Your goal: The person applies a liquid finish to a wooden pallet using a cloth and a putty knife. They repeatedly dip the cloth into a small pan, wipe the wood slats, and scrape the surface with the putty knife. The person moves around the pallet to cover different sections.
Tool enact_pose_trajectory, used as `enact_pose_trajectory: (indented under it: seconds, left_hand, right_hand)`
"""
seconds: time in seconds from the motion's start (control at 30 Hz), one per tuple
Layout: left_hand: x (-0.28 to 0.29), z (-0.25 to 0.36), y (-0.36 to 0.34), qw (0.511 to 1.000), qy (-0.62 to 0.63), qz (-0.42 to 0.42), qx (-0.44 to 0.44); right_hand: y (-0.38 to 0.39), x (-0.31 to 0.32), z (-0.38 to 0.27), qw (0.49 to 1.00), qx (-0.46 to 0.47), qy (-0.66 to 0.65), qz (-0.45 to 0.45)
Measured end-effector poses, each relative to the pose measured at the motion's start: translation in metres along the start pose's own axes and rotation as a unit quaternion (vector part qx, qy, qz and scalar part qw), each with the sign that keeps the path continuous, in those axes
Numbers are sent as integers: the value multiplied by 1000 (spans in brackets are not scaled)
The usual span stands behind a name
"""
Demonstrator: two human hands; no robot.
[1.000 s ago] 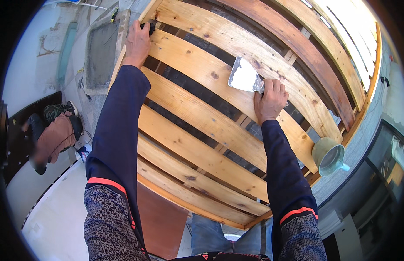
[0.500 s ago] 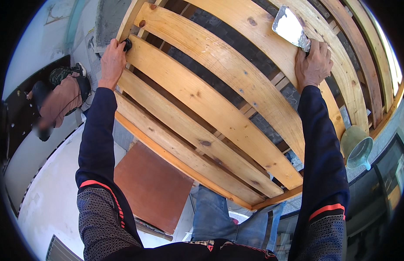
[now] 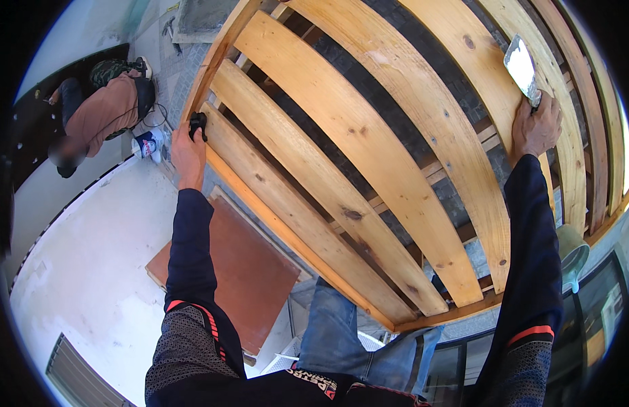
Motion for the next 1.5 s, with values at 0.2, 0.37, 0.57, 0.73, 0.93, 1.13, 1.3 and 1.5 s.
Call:
enact_pose_trajectory:
  seconds: [0.2,0.37,0.57,0.73,0.93,1.13,1.3,1.5]
  left_hand:
    - [-45,-37,-9,955,31,-43,290]
    - [-53,60,-68,984,144,35,99]
    - [-51,122,-84,997,75,6,1]
    - [-57,128,-93,996,52,-58,-50]
    - [-70,139,-70,978,77,-176,-80]
    - [-18,97,-62,978,201,-57,25]
    - [-17,135,-107,988,152,-16,-22]
    - [-75,213,-148,998,32,-16,-61]
  right_hand:
    - [0,3,-2,1000,-4,-8,-12]
    - [0,11,-7,1000,3,-9,6]
    - [0,13,-9,1000,-7,-11,-8]
    - [0,13,-9,1000,-16,-6,-11]
    - [0,15,-11,1000,-11,-11,1]
    - [-1,17,-11,1000,-16,-24,-7]
    - [-1,16,-10,999,-18,-30,-14]
    - [0,18,-11,1000,-13,-21,7]
Point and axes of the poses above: each hand's wrist, its own y-axis away from the middle knuckle, its own x-axis out of the back of the hand, z = x × y, the point moved 9 cm from there along -y, towards the middle knuckle, and after that the axes turned 9 degrees about y, right-handed, at the moved point
